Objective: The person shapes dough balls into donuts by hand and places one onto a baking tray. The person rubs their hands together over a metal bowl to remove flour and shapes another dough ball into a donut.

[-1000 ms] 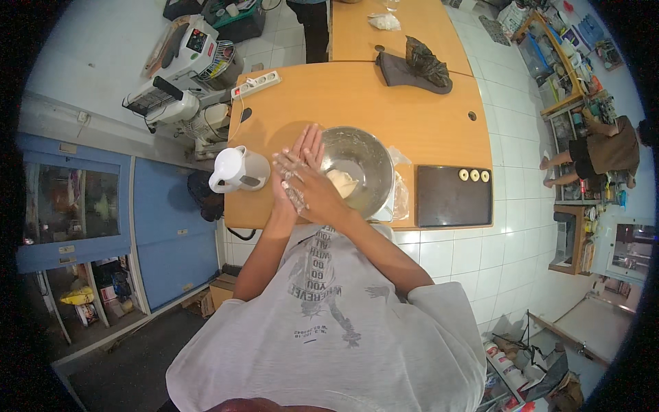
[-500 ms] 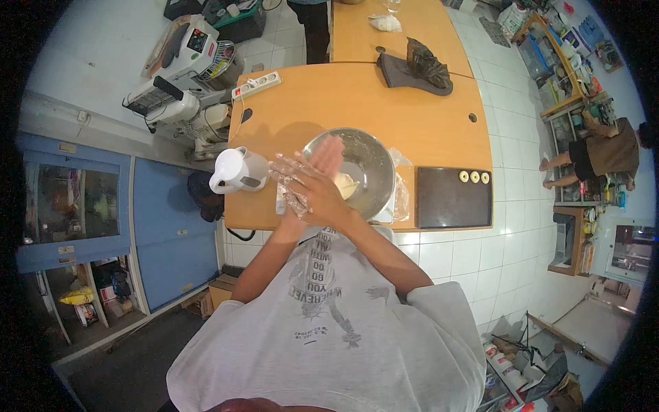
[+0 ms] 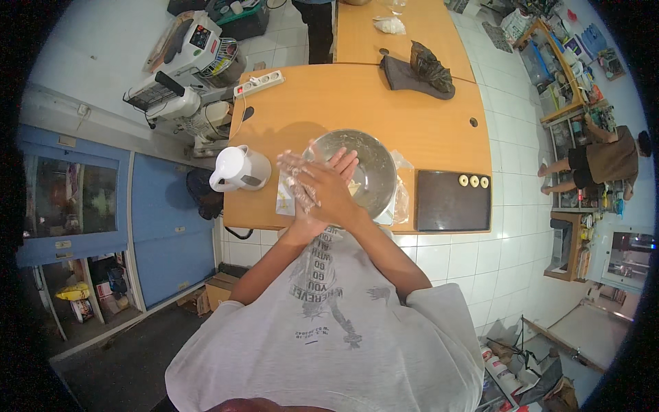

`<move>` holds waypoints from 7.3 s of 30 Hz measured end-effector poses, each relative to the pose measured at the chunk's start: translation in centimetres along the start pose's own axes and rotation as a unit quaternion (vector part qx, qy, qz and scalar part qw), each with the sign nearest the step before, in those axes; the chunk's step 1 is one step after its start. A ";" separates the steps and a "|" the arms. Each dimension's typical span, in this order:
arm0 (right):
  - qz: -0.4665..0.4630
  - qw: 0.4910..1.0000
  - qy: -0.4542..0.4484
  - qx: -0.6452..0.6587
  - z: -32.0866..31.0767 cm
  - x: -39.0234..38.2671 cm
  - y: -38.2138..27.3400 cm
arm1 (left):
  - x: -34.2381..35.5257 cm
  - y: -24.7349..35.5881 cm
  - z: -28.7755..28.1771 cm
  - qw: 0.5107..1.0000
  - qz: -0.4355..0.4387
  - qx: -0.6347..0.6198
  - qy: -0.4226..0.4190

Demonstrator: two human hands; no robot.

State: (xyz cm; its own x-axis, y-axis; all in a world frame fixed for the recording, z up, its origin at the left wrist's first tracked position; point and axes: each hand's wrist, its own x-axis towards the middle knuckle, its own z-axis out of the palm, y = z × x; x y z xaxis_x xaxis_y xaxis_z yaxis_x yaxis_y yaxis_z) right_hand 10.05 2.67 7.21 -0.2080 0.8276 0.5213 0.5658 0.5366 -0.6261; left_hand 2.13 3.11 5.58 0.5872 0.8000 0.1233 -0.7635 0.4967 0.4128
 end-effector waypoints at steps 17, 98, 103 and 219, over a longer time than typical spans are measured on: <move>0.136 0.911 0.128 0.368 -2.4 0.5 0.0 | 0.3 2.9 -0.9 0.986 -0.038 -0.131 0.093; 0.223 0.969 0.014 0.101 -0.5 -2.6 2.6 | 1.0 5.0 -0.2 0.986 0.002 -0.146 0.083; 0.193 0.975 0.009 0.111 -0.5 -2.8 2.8 | 0.8 5.0 0.2 0.984 0.003 -0.167 0.069; 0.099 0.969 -0.158 -0.165 -0.1 -2.8 -0.8 | 1.4 6.5 -2.2 0.991 0.030 -0.069 0.115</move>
State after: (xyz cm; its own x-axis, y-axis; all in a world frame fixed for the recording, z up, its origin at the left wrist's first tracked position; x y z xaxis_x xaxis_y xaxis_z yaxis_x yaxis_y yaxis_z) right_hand 10.28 -0.06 6.34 -0.2732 0.9462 0.1736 0.8326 0.3229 -0.4499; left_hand -2.64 8.17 6.42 0.4750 0.8771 -0.0720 -0.8336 0.4746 0.2825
